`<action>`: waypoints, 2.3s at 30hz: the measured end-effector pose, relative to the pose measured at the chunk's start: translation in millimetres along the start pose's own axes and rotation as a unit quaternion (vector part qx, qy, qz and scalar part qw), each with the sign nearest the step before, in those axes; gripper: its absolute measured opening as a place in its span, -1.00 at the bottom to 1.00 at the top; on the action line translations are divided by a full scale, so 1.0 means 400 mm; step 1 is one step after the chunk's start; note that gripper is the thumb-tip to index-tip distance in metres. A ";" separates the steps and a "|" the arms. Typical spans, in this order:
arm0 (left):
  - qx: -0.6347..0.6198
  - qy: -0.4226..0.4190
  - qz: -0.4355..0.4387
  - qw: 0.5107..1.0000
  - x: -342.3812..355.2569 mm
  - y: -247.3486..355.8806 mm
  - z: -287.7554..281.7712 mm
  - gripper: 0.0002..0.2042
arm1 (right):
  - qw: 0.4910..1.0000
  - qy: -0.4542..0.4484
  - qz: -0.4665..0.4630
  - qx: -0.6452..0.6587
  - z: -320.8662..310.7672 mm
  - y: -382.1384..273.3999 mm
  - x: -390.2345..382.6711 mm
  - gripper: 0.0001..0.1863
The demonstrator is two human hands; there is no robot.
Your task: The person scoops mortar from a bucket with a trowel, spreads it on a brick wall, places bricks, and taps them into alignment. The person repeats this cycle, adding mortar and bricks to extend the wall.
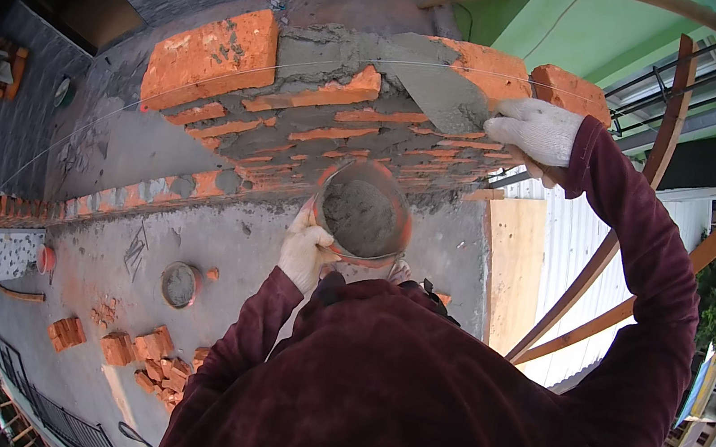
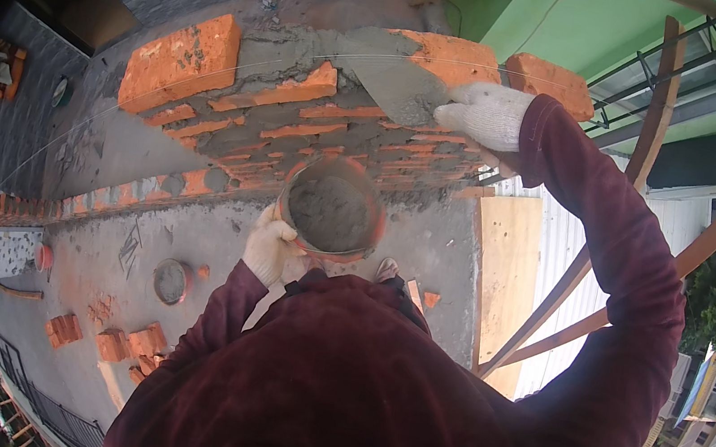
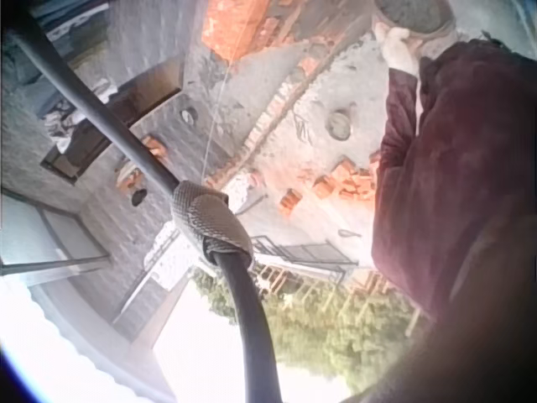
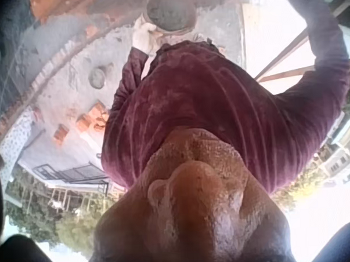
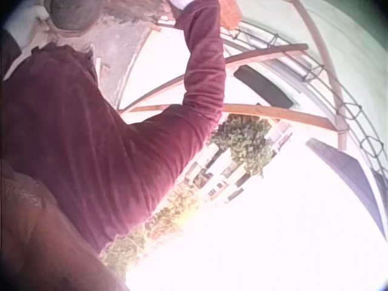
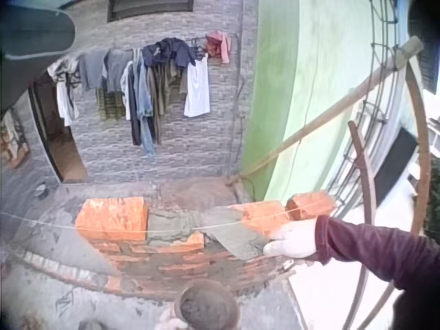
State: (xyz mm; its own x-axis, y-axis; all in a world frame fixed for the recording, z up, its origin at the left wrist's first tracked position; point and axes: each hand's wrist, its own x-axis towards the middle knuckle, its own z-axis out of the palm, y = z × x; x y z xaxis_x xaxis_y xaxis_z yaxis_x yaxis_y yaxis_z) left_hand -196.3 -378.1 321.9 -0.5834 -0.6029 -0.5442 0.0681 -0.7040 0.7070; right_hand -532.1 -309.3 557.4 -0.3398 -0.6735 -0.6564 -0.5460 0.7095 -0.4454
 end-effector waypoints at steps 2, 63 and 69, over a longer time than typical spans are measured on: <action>-0.002 -0.003 -0.001 1.000 -0.012 0.000 0.013 -0.29 | 1.000 0.016 -0.007 0.009 -0.014 0.059 -0.027 -0.60; 0.188 -0.059 0.167 0.966 0.115 0.001 0.335 -0.67 | 0.996 -0.003 -0.079 0.045 -0.168 0.467 -0.290 -0.74; 0.183 0.010 0.146 0.972 0.103 -0.048 0.353 -0.66 | 0.979 0.120 -0.133 -0.099 -0.463 0.423 -0.193 -0.76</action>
State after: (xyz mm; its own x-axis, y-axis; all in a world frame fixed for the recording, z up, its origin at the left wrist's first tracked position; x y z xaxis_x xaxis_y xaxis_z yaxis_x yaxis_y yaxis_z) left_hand -335.8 -336.2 349.6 -0.5657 -0.7672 -0.3022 -0.0658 -0.3233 0.9440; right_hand -740.2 -175.4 645.6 -0.3225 -0.8749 -0.3613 -0.7689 0.4648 -0.4391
